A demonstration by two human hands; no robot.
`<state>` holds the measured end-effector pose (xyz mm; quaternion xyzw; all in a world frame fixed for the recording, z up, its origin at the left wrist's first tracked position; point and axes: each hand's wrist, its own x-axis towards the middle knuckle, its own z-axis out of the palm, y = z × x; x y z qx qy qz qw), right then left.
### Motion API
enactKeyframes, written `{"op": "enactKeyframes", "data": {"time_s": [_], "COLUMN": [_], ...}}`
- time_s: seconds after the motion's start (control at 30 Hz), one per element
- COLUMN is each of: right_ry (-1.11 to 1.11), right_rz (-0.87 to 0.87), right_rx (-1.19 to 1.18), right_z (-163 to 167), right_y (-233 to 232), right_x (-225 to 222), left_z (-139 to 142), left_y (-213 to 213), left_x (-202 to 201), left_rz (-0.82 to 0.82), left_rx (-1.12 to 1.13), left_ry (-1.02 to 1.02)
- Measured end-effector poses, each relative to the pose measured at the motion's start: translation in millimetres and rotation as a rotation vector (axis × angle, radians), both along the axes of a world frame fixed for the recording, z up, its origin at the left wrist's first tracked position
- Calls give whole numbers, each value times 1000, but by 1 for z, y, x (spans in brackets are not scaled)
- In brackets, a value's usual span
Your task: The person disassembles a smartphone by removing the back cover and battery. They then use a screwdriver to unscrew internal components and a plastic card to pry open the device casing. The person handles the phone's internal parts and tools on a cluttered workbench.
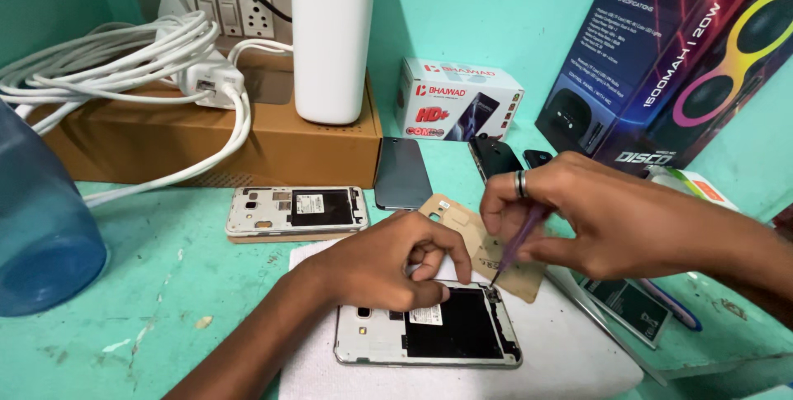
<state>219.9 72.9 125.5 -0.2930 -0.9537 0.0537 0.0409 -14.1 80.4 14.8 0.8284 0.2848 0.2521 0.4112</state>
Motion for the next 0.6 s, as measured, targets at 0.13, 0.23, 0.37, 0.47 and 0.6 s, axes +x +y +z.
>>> {"op": "enactKeyframes", "data": {"time_s": [0.13,0.23,0.37,0.47,0.6], "right_ry": [30,-68,-211,55,95], "right_rz": [3,-204,-460,-110,-171], "right_rx": [-124,-204,-146,-136,-239], "right_z": [1,0,-3,1,0], "right_y": [6,5,0,-3,2], "right_x": [4,-5,-18,-16,-12], "left_z": [0,0,1,1,1], "left_y": [0,-1,0,-1,-1], "left_x": [0,-1,-1,0,-1], "left_rz": [-23,-21,-16,-20,-25], "left_rx": [13,10,8,5,11], "left_ry": [-22,-10,-4,-7,-7]}}
